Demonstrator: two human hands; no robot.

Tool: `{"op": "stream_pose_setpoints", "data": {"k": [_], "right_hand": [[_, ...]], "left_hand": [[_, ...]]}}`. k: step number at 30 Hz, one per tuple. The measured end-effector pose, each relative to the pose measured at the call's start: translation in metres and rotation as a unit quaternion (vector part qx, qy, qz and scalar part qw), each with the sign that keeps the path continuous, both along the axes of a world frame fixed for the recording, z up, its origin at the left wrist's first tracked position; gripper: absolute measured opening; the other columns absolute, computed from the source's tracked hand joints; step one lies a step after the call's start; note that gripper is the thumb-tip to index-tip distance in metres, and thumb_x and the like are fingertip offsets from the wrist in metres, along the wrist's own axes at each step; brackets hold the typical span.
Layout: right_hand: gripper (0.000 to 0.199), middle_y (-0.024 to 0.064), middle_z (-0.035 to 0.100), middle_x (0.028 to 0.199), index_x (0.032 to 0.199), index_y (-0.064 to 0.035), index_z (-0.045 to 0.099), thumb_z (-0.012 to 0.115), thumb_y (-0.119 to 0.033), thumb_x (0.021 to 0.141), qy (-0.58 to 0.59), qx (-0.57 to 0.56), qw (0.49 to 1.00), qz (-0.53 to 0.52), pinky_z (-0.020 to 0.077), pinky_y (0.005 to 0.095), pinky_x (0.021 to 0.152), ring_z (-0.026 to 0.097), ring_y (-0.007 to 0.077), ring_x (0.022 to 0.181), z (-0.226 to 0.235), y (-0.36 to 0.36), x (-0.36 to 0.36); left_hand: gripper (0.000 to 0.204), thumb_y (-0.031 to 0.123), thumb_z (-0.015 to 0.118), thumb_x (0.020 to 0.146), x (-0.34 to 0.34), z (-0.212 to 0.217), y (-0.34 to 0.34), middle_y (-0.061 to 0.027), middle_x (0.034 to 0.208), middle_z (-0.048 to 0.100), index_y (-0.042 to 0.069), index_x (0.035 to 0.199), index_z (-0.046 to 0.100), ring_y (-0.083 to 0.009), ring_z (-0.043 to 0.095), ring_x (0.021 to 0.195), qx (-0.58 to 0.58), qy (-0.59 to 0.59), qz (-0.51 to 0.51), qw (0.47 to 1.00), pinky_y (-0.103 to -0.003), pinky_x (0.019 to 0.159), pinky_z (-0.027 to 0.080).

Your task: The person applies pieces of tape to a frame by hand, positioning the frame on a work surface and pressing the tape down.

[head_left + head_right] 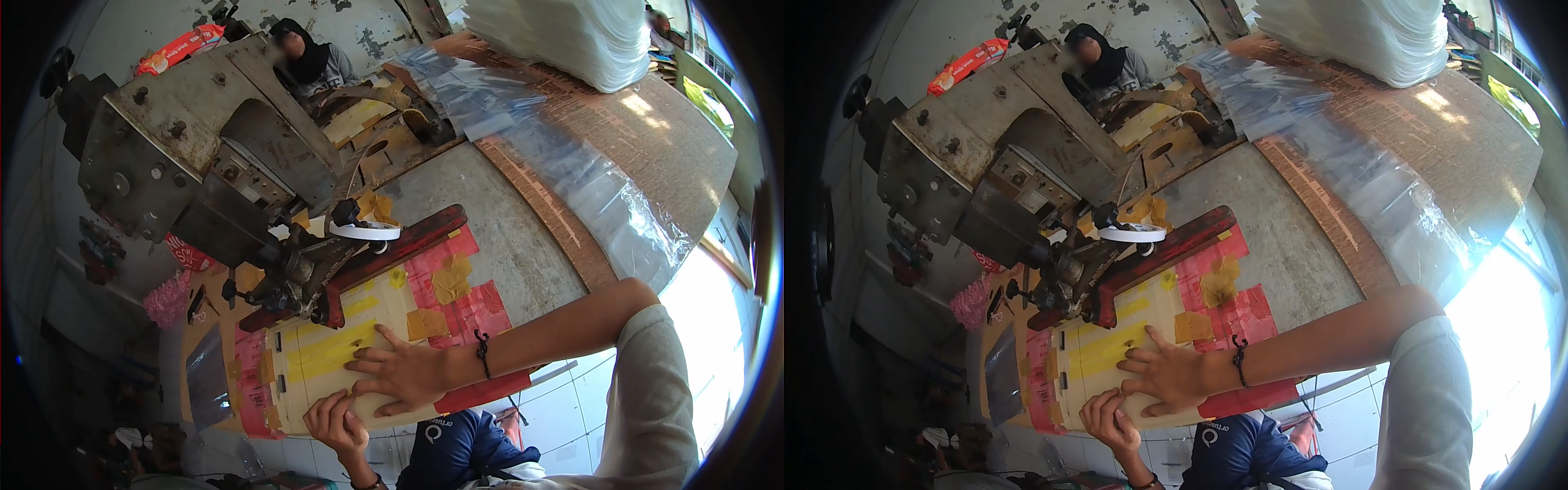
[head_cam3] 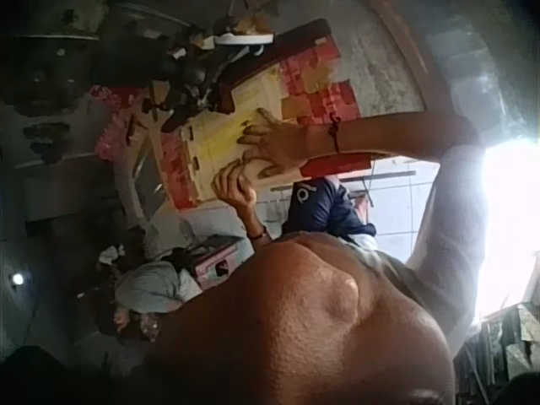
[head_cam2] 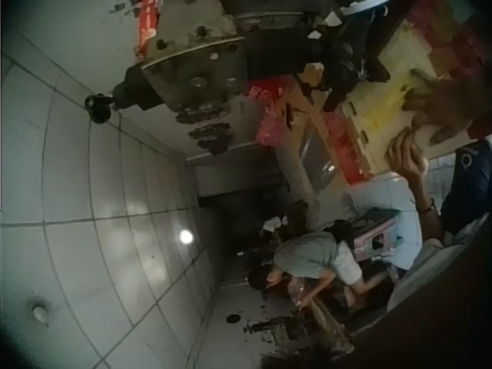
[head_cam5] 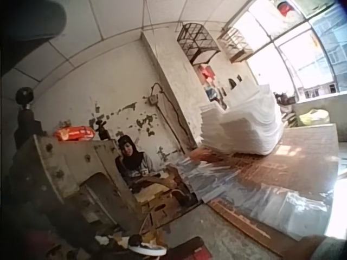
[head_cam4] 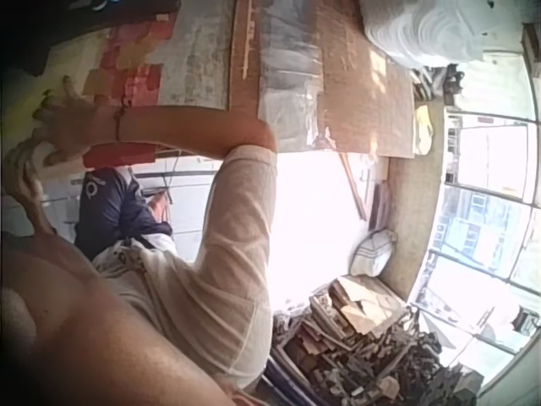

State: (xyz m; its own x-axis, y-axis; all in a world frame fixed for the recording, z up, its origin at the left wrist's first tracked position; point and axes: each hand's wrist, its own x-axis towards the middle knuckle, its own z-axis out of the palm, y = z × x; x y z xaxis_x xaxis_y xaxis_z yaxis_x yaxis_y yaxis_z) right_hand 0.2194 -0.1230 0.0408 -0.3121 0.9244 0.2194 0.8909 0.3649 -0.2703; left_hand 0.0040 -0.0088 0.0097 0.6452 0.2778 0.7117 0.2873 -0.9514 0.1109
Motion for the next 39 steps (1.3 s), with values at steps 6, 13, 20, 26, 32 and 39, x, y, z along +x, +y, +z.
{"op": "stream_pose_setpoints", "data": {"k": [6, 13, 20, 26, 32, 39], "right_hand": [[0.053, 0.0161, 0.041, 0.153, 0.137, -0.0173, 0.052, 0.048, -0.054, 0.100, 0.021, 0.023, 1.000, 0.001, 0.0138, 0.0747, 0.115, 0.033, 0.0303, 0.146, -0.003, 0.000, 0.000], [0.053, 0.0158, 0.042, 0.153, 0.135, -0.0170, 0.053, 0.046, -0.057, 0.101, 0.009, 0.056, 0.998, -0.010, 0.0147, 0.0729, 0.115, 0.037, 0.0313, 0.144, -0.002, -0.002, 0.003], [0.054, 0.0155, 0.041, 0.154, 0.136, -0.0169, 0.053, 0.044, -0.058, 0.101, -0.002, 0.048, 0.999, -0.012, 0.0139, 0.0721, 0.116, 0.036, 0.0313, 0.145, 0.002, -0.002, 0.002], [0.056, 0.0152, 0.039, 0.156, 0.138, -0.0171, 0.052, 0.044, -0.058, 0.101, -0.008, 0.027, 1.000, -0.005, 0.0139, 0.0730, 0.115, 0.036, 0.0326, 0.146, 0.007, 0.003, -0.003], [0.054, 0.0145, 0.040, 0.155, 0.137, -0.0192, 0.053, 0.050, -0.057, 0.099, -0.018, 0.006, 1.000, -0.014, 0.0167, 0.0725, 0.115, 0.038, 0.0326, 0.144, 0.009, -0.004, 0.006], [0.045, 0.0127, 0.045, 0.151, 0.124, -0.0184, 0.060, 0.061, -0.052, 0.093, -0.022, -0.033, 0.999, -0.032, 0.0142, 0.0692, 0.117, 0.043, 0.0343, 0.140, 0.031, 0.002, -0.005]], "left_hand": [[0.026, 0.022, 0.053, 0.086, 0.004, 0.004, 0.000, -0.0044, 0.103, 0.072, 0.009, 0.093, 0.074, -0.0284, 0.062, 0.094, -0.013, -0.006, 0.003, 1.000, -0.043, 0.090, 0.043], [0.023, 0.020, 0.057, 0.083, 0.004, 0.005, 0.000, -0.0002, 0.103, 0.073, 0.012, 0.093, 0.076, -0.0247, 0.063, 0.095, -0.005, -0.019, -0.004, 1.000, -0.041, 0.090, 0.043], [0.024, 0.018, 0.056, 0.078, 0.002, 0.006, 0.001, -0.0027, 0.102, 0.072, 0.010, 0.091, 0.074, -0.0266, 0.062, 0.093, -0.003, -0.018, -0.010, 1.000, -0.042, 0.089, 0.043], [0.023, 0.021, 0.056, 0.080, -0.002, 0.005, 0.004, -0.0001, 0.099, 0.073, 0.013, 0.091, 0.075, -0.0242, 0.064, 0.089, 0.002, -0.029, -0.003, 1.000, -0.040, 0.085, 0.044], [0.022, 0.023, 0.056, 0.084, 0.013, 0.003, 0.007, 0.0003, 0.098, 0.073, 0.014, 0.091, 0.074, -0.0234, 0.064, 0.087, -0.003, -0.055, -0.036, 0.998, -0.039, 0.082, 0.045], [0.022, 0.022, 0.064, 0.080, 0.003, 0.005, 0.010, 0.0019, 0.103, 0.072, 0.016, 0.099, 0.073, -0.0197, 0.066, 0.090, -0.023, -0.064, -0.028, 0.997, -0.037, 0.079, 0.047]]}}
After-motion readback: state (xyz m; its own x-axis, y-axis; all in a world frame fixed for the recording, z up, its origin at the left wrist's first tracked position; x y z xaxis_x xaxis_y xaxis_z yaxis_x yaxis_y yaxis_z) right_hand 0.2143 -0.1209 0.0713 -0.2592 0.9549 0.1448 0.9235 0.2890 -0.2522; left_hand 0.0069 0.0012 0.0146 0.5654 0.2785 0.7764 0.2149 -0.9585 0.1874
